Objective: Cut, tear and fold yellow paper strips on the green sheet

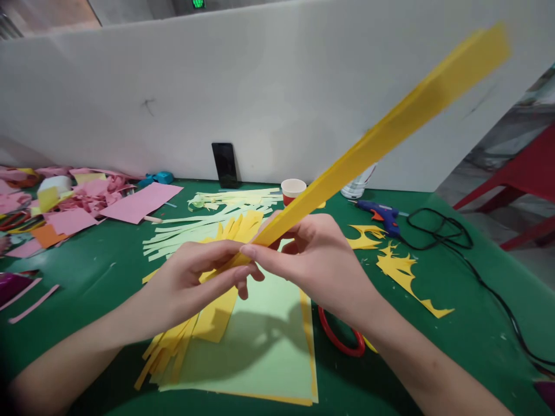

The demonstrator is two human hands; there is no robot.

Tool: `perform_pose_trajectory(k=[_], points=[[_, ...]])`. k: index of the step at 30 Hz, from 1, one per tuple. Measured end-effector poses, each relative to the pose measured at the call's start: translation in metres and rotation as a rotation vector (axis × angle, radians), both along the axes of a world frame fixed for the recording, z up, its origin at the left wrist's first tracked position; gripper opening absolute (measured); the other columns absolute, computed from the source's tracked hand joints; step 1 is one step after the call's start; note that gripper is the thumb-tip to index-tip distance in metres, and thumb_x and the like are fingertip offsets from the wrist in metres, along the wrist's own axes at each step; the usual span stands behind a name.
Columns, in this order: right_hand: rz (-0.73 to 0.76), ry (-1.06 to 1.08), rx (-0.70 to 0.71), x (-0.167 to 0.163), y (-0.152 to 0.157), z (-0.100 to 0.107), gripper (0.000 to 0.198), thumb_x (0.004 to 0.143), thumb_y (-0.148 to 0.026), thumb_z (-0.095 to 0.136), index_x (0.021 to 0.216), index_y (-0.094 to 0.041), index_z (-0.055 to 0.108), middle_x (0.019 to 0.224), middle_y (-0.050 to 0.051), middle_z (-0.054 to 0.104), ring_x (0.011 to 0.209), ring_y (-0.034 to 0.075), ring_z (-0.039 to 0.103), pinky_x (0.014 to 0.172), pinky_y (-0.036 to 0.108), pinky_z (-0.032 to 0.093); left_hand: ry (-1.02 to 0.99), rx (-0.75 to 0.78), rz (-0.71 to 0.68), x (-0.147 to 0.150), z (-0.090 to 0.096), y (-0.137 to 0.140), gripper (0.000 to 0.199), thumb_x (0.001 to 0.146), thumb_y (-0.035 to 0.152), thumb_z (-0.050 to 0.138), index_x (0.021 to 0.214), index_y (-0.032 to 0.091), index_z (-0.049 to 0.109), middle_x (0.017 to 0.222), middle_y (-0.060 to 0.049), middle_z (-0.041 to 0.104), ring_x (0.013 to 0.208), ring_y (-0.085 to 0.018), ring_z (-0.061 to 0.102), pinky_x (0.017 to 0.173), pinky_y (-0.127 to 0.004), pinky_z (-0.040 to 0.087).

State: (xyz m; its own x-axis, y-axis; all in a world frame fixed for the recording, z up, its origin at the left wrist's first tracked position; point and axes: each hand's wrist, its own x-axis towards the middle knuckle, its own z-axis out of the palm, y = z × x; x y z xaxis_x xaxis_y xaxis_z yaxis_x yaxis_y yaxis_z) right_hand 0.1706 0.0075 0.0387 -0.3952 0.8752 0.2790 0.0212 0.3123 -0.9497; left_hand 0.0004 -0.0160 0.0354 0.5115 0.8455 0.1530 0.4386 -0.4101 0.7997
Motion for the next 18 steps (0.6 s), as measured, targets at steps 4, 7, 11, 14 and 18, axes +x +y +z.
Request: perform_pose_trajectory(k=[4, 7, 11, 14, 18], points=[[0.006, 0.004, -0.001, -0.0041, -0.0022, -0.003, 0.016, 0.062, -0.007, 0.065, 0.057, -0.022, 0.064, 0.056, -0.006, 0.06, 0.052, 0.007, 0.052, 0.045, 0.015, 0.042, -0.038, 0.021, 0.018, -0.0007, -0.0012, -0.0003, 0.023, 0.087, 0.03, 0.044, 0.081, 0.014, 0.06, 0.066, 0.001, 0.063, 0.057, -0.007, 0.059, 0.056, -0.017, 0.045], [-0.013, 0.039, -0.029, -0.0064, -0.0025, -0.0037, 0.015, 0.062, -0.008, 0.066, 0.057, -0.022, 0.064, 0.057, -0.006, 0.061, 0.053, 0.007, 0.053, 0.046, 0.015, 0.043, -0.073, 0.032, 0.011, -0.0018, -0.0022, -0.0011, 0.022, 0.088, 0.024, 0.043, 0.08, 0.013, 0.06, 0.071, 0.001, 0.065, 0.054, -0.005, 0.06, 0.054, -0.014, 0.046], [-0.017, 0.051, -0.038, -0.0053, -0.003, -0.0044, 0.019, 0.062, -0.006, 0.065, 0.059, -0.024, 0.066, 0.059, -0.007, 0.063, 0.054, 0.007, 0.055, 0.047, 0.015, 0.045, -0.1, 0.036, 0.002, -0.002, -0.0028, -0.0014, 0.023, 0.089, 0.023, 0.041, 0.08, 0.013, 0.06, 0.071, 0.001, 0.066, 0.056, -0.006, 0.061, 0.055, -0.014, 0.048], [-0.022, 0.046, -0.031, -0.0036, -0.0036, -0.0042, 0.02, 0.064, -0.007, 0.065, 0.059, -0.026, 0.067, 0.06, -0.007, 0.063, 0.055, 0.009, 0.057, 0.047, 0.017, 0.046, -0.116, 0.013, -0.005, -0.0012, -0.0021, -0.0007, 0.025, 0.089, 0.025, 0.04, 0.079, 0.013, 0.06, 0.071, 0.0, 0.066, 0.058, -0.006, 0.062, 0.057, -0.015, 0.05], [-0.085, -0.008, 0.035, -0.0029, -0.0026, -0.0028, 0.017, 0.066, -0.015, 0.067, 0.055, -0.028, 0.065, 0.06, -0.005, 0.063, 0.057, 0.01, 0.058, 0.046, 0.019, 0.046, -0.109, 0.012, -0.005, -0.0002, -0.0013, 0.0002, 0.024, 0.088, 0.023, 0.042, 0.076, 0.012, 0.059, 0.069, 0.0, 0.065, 0.059, -0.006, 0.063, 0.057, -0.013, 0.051]])
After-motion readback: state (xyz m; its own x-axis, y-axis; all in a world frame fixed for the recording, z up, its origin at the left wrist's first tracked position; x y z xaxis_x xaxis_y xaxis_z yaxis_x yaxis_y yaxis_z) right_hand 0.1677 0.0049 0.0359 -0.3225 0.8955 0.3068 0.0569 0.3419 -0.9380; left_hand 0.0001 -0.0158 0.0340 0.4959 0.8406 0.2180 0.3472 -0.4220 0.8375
